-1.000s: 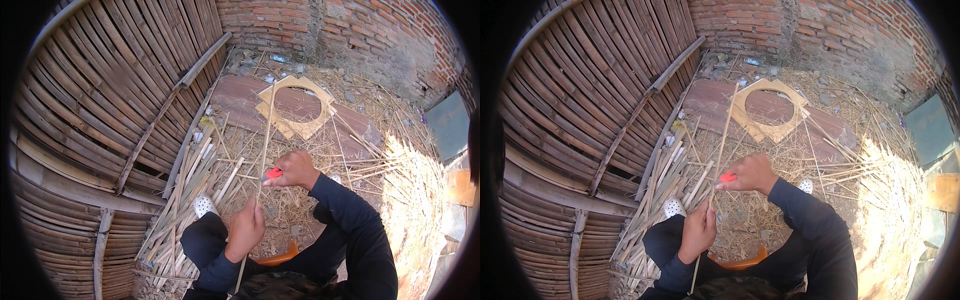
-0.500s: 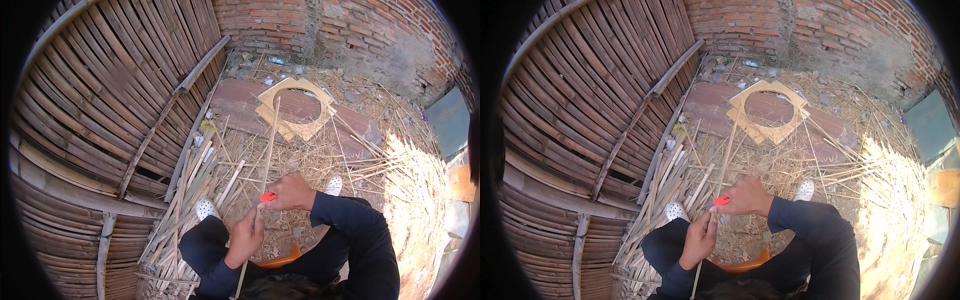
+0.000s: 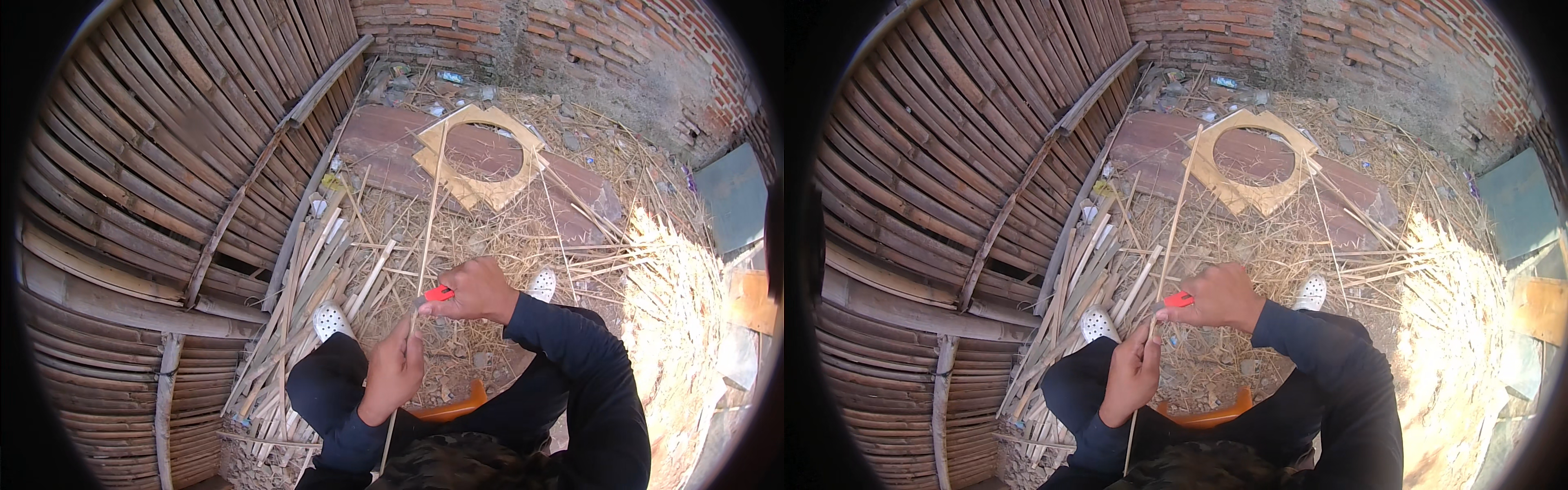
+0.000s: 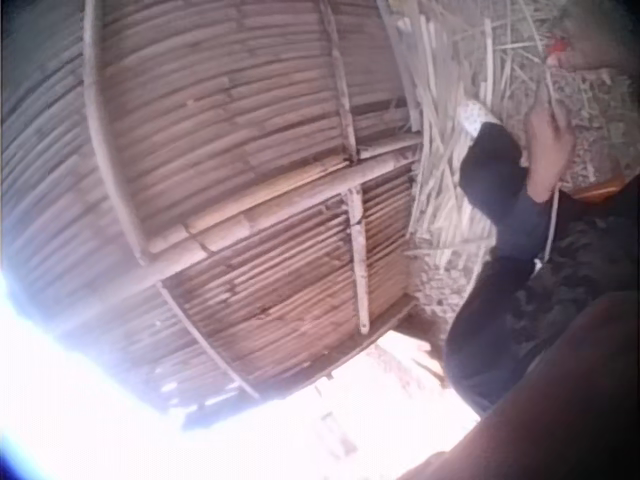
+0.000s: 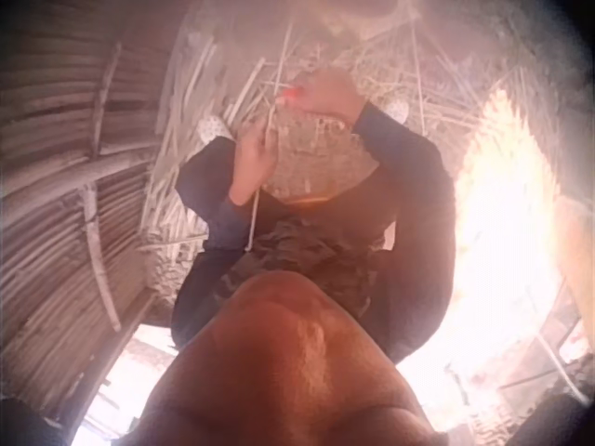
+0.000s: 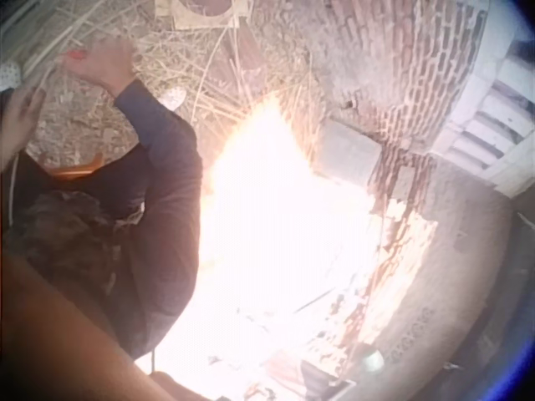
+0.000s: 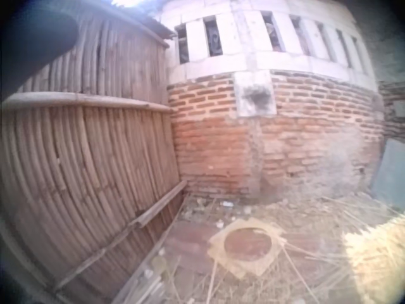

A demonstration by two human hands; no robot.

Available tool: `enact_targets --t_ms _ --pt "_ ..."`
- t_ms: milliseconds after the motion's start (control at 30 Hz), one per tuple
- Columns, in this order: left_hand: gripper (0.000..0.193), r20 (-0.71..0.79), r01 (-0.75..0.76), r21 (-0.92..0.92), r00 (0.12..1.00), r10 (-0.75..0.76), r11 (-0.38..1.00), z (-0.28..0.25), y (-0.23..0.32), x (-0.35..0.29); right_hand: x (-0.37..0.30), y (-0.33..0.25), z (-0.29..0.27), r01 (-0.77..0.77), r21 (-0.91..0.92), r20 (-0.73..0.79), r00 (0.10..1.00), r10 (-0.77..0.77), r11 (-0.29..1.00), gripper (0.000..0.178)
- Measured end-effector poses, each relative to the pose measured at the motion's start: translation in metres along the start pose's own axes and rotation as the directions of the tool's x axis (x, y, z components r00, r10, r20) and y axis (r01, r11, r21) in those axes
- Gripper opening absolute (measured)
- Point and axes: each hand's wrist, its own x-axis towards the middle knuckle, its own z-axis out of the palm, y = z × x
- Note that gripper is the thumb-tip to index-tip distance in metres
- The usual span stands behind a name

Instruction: The person sits on a small stool and uses a red utility knife to split long bamboo poles into thin strips. They hold the bamboo vertically and slice downwards, occasionally using a larger knife to assist in separating the material. The process is repetitive, focusing on creating uniform strips from the raw bamboo.

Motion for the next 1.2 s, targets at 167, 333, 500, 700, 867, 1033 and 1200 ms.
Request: enact_targets --t_ms 167,333,500,700,867,1033,1200 --pt "0.035 -0.007 -0.077 0.133 0.997 0.079 0.988 0.011 -0.013 -0.008 -0.006 0.001 0.008 -0.051 0.012 0.002 0.999 0.051 0.999 0.067" --pt "0.034 0.022 0.023 0.069 0.999 -0.024 0.997 -0.003 0.004 -0.003 -0.002 -0.005 0.009 0.027 0.036 0.005 1.000 -0.028 0.999 0.070" --pt "0.034 0.041 -0.071 0.104 0.997 0.067 0.992 0.010 -0.014 -0.011 -0.003 0.010 0.010 -0.104 0.017 0.022 0.994 0.103 0.994 0.072" --pt "0.029 0.021 -0.024 0.050 1.000 0.023 0.998 -0.002 -0.009 -0.002 -0.014 -0.011 0.017 0.065 0.119 0.060 0.996 -0.073 0.991 0.072" --pt "0.028 -0.022 -0.053 0.104 0.998 0.055 0.993 0.003 -0.005 -0.004 0.002 0.003 0.006 0.017 -0.014 -0.036 0.999 -0.017 1.000 0.068" --pt "0.029 0.056 -0.057 0.112 0.997 0.051 0.992 0.013 -0.004 -0.011 0.015 0.044 0.001 -0.251 0.011 -0.021 0.968 0.251 0.968 0.073" --pt "0.032 0.028 -0.069 0.144 0.997 0.066 0.987 0.007 -0.013 -0.014 -0.001 0.008 -0.002 -0.057 -0.033 0.109 0.992 0.060 0.998 0.078"
